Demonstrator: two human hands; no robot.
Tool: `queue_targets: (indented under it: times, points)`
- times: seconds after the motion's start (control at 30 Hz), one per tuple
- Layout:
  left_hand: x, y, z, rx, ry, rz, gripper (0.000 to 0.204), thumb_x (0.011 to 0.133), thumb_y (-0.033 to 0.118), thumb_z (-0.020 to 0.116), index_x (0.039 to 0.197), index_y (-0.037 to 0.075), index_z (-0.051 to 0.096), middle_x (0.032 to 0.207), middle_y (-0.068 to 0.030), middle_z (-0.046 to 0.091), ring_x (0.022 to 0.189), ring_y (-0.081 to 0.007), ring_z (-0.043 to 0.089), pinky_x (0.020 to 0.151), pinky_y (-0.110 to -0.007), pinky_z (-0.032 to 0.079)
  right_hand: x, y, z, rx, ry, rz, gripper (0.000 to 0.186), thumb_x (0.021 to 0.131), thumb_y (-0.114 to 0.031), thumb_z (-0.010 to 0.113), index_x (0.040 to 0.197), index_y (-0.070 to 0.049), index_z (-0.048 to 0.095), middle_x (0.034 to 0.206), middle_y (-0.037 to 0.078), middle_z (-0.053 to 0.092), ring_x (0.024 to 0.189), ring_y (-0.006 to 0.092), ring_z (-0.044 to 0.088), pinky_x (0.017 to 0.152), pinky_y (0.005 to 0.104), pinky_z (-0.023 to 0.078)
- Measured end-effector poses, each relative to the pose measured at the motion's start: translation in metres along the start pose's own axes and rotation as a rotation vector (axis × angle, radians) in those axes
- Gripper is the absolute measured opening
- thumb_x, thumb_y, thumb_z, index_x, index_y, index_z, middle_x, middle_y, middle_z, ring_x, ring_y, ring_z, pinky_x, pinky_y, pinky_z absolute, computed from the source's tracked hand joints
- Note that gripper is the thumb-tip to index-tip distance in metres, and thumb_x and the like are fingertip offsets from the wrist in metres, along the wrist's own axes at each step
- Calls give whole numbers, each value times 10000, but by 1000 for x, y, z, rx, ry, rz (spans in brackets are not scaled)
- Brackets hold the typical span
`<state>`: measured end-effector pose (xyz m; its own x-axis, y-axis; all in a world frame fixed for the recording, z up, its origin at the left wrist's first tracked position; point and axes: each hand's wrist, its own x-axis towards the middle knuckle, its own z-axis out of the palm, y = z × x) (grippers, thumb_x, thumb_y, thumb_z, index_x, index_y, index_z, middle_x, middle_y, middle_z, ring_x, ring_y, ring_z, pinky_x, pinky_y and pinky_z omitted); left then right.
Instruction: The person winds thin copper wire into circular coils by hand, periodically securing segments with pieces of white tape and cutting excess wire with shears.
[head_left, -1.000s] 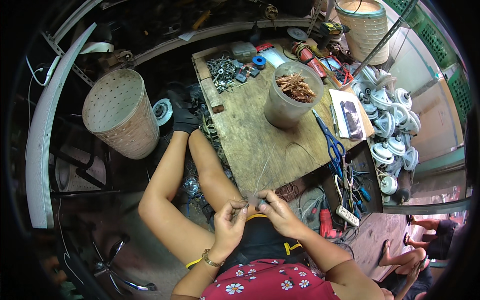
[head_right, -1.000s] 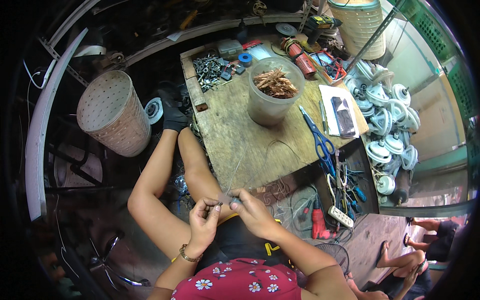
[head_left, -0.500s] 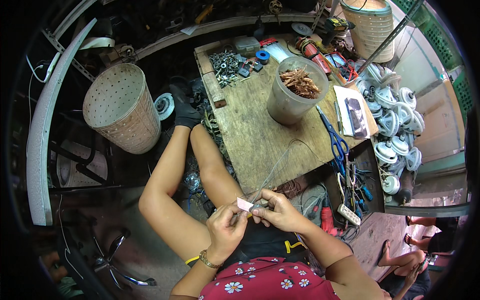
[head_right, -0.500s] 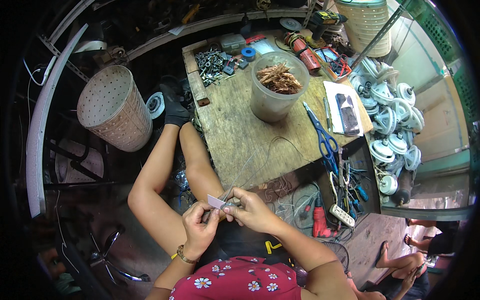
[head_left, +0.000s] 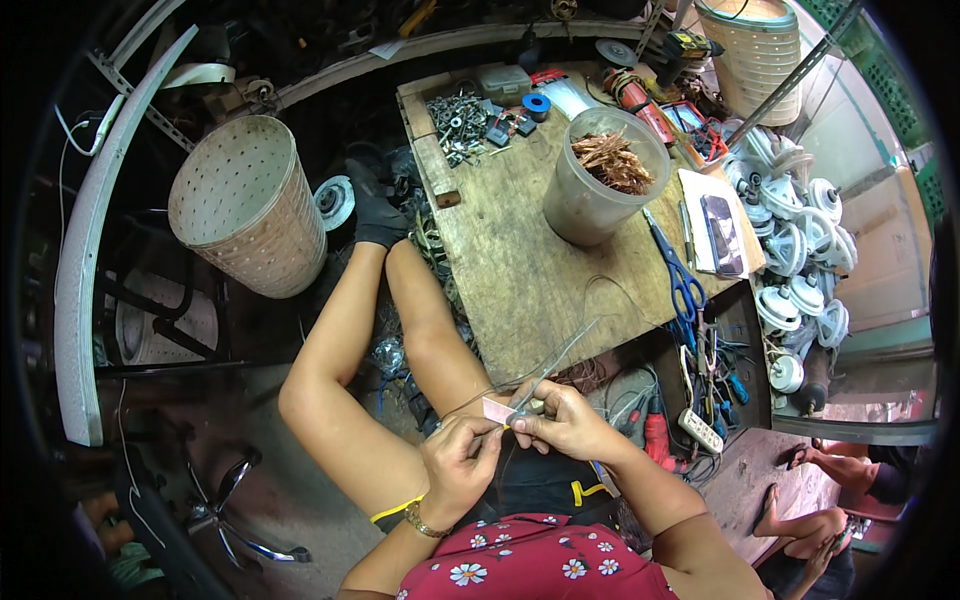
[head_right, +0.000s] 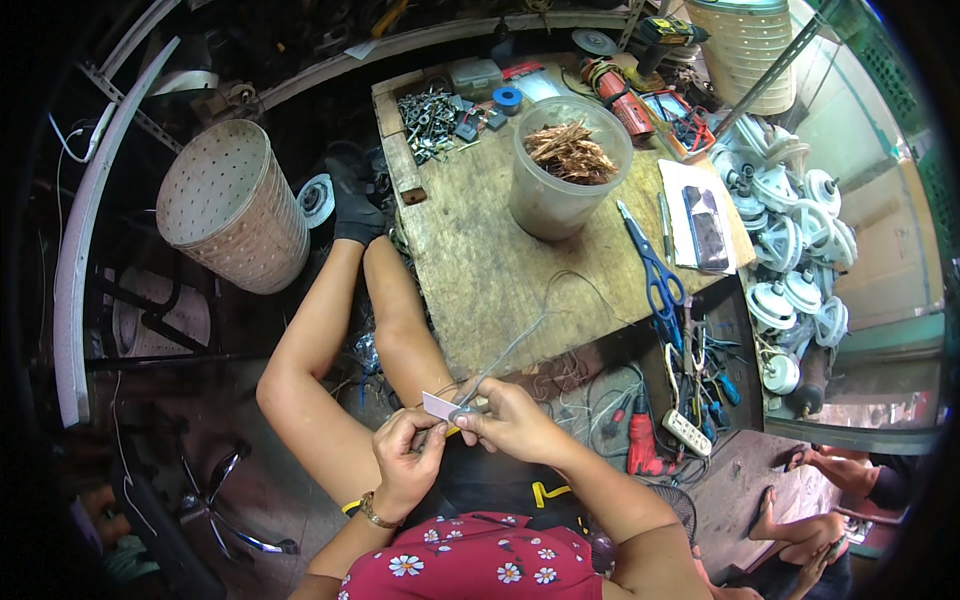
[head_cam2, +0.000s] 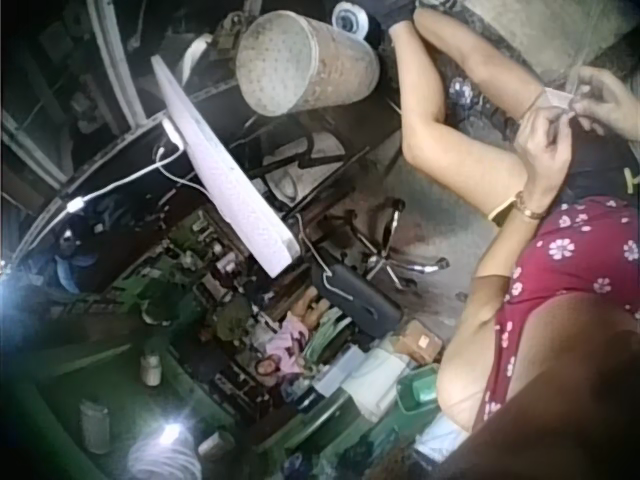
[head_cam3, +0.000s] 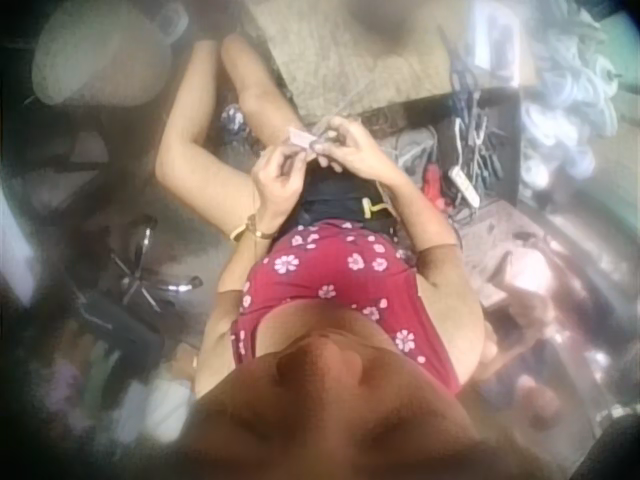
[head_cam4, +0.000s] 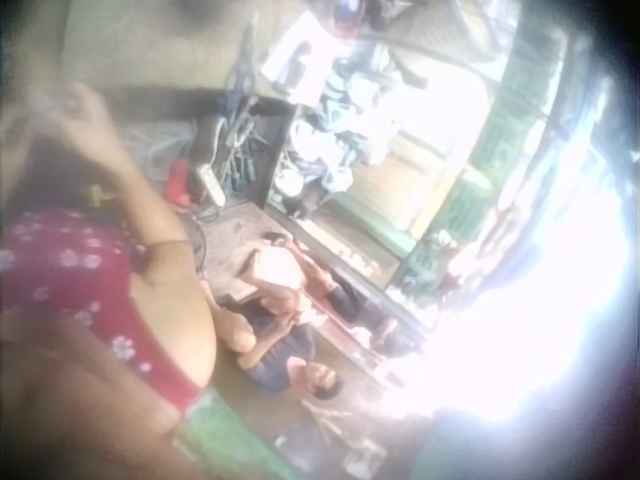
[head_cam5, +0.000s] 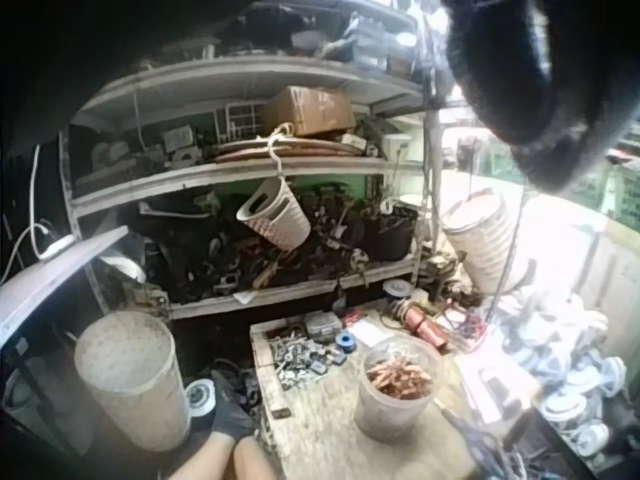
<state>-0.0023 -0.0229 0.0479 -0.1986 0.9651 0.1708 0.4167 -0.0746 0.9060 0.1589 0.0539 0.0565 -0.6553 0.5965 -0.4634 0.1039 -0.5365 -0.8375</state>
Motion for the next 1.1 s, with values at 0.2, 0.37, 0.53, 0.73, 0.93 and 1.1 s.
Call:
queue_targets:
  times: [0.2, 0.37, 0.53, 0.73, 0.93, 1.1]
  points:
    - [-8, -15, 11, -397, -14, -277, 107, 810, 60, 642, 845, -12, 572, 731, -61, 597, 617, -99, 538, 564, -233, 423, 2, 2, 5, -208, 52, -147, 274, 878, -61, 599, 1102, 0, 453, 773, 85, 616, 627, 118, 571, 556, 263, 460]
    - [-3, -15, 15, -592, -66, -412, 98, 911, 93, 556, 885, 5, 525, 830, -15, 593, 718, -39, 517, 666, -173, 424, 1, -5, 5, -376, 75, -132, 290, 859, -56, 602, 1093, 14, 445, 799, 123, 639, 714, 175, 635, 664, 313, 496]
    - [5, -3, 15, -590, 58, -427, 115, 918, 104, 559, 847, 24, 516, 799, 3, 572, 725, -29, 508, 657, -174, 417, 2, 2, 0, -366, 43, -100, 279, 878, -65, 571, 1117, 11, 450, 793, 102, 642, 706, 165, 623, 658, 304, 487]
    - [2, -12, 13, -525, 92, -386, 82, 915, 50, 555, 856, -4, 541, 804, -22, 595, 728, -50, 543, 651, -193, 453, 0, 11, -1, -307, 42, -135, 219, 895, -91, 564, 1086, 12, 530, 764, 61, 638, 666, 116, 589, 621, 267, 474]
    - [3, -14, 19, -573, 81, -389, 91, 914, 50, 549, 850, -15, 551, 811, -30, 591, 733, -49, 533, 654, -194, 447, -2, 9, 4, -306, 121, -94, 151, 896, -101, 567, 977, 17, 616, 703, 52, 649, 625, 100, 584, 588, 252, 466]
    - [6, -10, 17, -278, -10, -246, 114, 886, 24, 567, 797, -47, 555, 799, -79, 595, 710, -94, 543, 625, -226, 447, -1, 15, 4, -292, 129, -94, 157, 891, -100, 576, 976, 25, 618, 703, 55, 652, 621, 79, 573, 568, 245, 455]
